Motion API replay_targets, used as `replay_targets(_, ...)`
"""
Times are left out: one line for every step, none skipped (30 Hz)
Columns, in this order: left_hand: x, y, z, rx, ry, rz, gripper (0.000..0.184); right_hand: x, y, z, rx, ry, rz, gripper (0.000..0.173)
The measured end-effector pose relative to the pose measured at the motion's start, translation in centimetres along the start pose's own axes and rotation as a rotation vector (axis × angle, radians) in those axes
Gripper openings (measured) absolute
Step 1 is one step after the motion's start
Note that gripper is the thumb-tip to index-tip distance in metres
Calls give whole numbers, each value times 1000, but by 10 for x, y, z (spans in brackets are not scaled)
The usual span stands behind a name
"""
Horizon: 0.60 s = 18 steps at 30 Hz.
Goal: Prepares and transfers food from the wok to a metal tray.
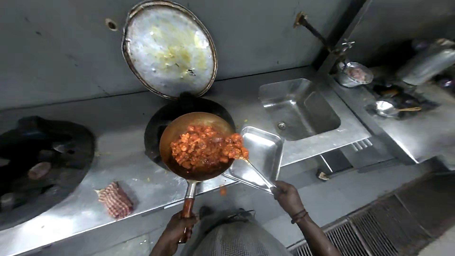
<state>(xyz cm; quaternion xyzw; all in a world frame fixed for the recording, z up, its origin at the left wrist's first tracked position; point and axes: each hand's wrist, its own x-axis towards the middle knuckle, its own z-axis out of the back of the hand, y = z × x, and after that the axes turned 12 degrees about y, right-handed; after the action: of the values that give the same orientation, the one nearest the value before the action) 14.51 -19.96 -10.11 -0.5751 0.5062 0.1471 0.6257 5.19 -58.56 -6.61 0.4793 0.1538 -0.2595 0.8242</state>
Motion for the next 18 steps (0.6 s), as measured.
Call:
replay_targets(-1,-1,0,-5,-1,-3,17,-2,-6,5,2,-27,-27,21)
replay_targets(-1,-2,0,-7,-1,-6,17,-3,-11,10,-12,-55,-58,21)
replay_targets(-2,-3,-1,-2,-1,-6,16,-5,-16,15,-47,-80,-93,21)
replay_targets(-3,-6,-1,7,-3,-4,15,-6,-20,19,-101,-106,-132,22)
replay_targets(-4,-8,-1,14,-7,0,15,-6,-22,22,-173,-125,-175,23)
replay_targets(-6,-10,-2,16,-12,8,15,-6,-23,24,-257,-143,-218,24)
replay_targets(-6,-12,-2,18,-21,20,15,-6,-23,26,-352,-160,-264,25)
replay_targets(-8,-11,-3,22,-30,38,14,-6,-25,25,-457,-181,-302,25)
replay_targets(-8,-10,-3,28,-36,51,14,-5,-29,24,-553,-204,-328,25)
replay_targets(-7,-9,-2,29,-41,54,14,-4,-34,23,-617,-237,-336,26)
replay_targets(-7,-9,-1,28,-40,53,14,-4,-39,24,-653,-270,-329,27)
replay_targets(-7,-10,-2,28,-40,54,13,-4,-44,25,-669,-302,-314,29)
replay_targets(-8,-10,-2,25,-45,54,12,-5,-48,27,-682,-333,-302,31)
replay_targets(-8,-9,-2,23,-48,56,11,-6,-53,30,-698,-358,-287,33)
replay_targets(-7,-8,-2,18,-52,55,11,-7,-55,34,-707,-369,-277,34)
replay_targets(-7,-7,-3,14,-57,58,11,-8,-57,36,-706,-371,-267,34)
replay_targets(-6,-7,-4,10,-63,65,11,-8,-59,39,-705,-366,-268,34)
replay_targets(-6,-8,-4,4,-69,71,11,-8,-61,42,-694,-362,-273,33)
